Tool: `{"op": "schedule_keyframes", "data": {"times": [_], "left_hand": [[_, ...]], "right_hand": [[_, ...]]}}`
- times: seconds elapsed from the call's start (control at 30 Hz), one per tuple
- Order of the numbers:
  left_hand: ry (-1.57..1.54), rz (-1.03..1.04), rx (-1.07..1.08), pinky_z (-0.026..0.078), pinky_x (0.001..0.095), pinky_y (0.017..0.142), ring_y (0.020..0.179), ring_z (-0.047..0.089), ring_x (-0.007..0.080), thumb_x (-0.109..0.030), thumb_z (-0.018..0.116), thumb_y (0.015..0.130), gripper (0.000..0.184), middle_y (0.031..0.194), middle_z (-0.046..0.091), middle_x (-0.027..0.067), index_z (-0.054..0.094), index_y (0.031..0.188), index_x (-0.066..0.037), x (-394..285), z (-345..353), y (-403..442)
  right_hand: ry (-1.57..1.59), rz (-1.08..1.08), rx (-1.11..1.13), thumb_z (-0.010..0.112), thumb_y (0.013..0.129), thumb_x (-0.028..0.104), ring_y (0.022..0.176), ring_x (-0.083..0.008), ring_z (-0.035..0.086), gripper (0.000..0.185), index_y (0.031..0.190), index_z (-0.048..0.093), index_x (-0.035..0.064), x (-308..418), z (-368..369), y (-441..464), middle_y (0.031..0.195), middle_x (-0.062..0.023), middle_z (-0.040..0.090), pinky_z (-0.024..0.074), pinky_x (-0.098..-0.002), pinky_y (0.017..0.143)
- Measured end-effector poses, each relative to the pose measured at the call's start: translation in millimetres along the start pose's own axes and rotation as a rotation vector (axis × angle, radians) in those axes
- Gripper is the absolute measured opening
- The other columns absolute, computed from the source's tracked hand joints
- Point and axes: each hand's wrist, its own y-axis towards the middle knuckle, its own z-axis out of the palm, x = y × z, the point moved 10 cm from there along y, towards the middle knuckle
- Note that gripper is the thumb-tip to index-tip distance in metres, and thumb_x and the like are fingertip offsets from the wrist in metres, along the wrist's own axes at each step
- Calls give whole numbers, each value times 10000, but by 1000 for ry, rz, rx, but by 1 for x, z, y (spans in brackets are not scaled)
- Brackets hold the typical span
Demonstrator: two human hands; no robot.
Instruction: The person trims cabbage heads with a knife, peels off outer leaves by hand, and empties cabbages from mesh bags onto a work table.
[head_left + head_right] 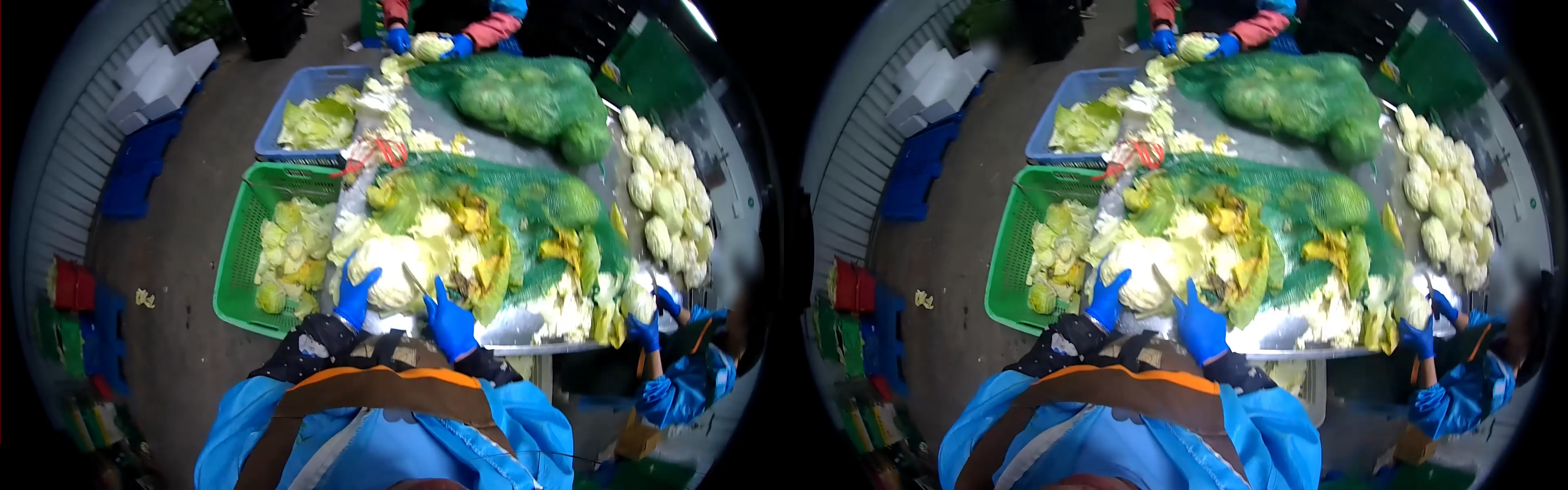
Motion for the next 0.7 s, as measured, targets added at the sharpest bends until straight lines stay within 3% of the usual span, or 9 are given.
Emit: {"op": "schedule_keyframes", "data": {"times": [0.1,0.2,0.33,0.43,0.53,0.63,0.7], "left_hand": [[84,88,52,454,299,911,1058,534,185,-35,718,743,639,1176,537,108,400,1297,-10,-15,14,0],[-46,-24,-13,465,301,895,1052,536,179,-39,705,756,605,1175,538,104,412,1284,-4,-8,14,-2],[64,42,-1,469,303,893,1039,545,177,-42,685,772,574,1172,540,101,418,1279,-6,-3,4,3],[-39,-15,16,466,307,896,1048,539,186,-59,692,769,583,1174,537,104,416,1278,1,6,4,2],[5,22,46,461,317,905,1065,524,196,-72,706,755,619,1190,522,109,403,1291,-5,6,3,7],[-53,-33,76,455,325,917,1086,509,201,-67,712,746,657,1211,505,111,380,1310,-9,11,1,6],[-30,-43,71,456,327,918,1084,511,204,-66,714,744,660,1207,506,112,380,1311,-10,9,2,4]], "right_hand": [[46,-4,7,442,917,398,470,-312,566,563,1370,344,79,-4,-6,2,577,-151,590,401,-427,413],[38,10,-40,452,914,394,460,-309,560,570,1374,334,79,2,-1,9,575,-148,589,396,-427,408],[6,18,-152,504,902,366,427,-319,525,534,1360,377,122,-8,-10,-3,525,-151,552,379,-416,402],[51,7,-215,517,899,348,416,-315,500,528,1357,383,121,-4,-3,7,559,-147,558,373,-416,406],[384,161,-94,481,931,325,535,-315,557,491,1356,387,100,-13,16,14,644,-202,575,417,-372,498],[545,161,-158,455,931,381,568,-348,590,493,1353,395,134,-28,22,14,667,-202,610,458,-432,554],[686,111,-178,457,929,393,614,-320,606,514,1364,378,130,-33,21,14,719,-192,624,469,-414,582]]}}
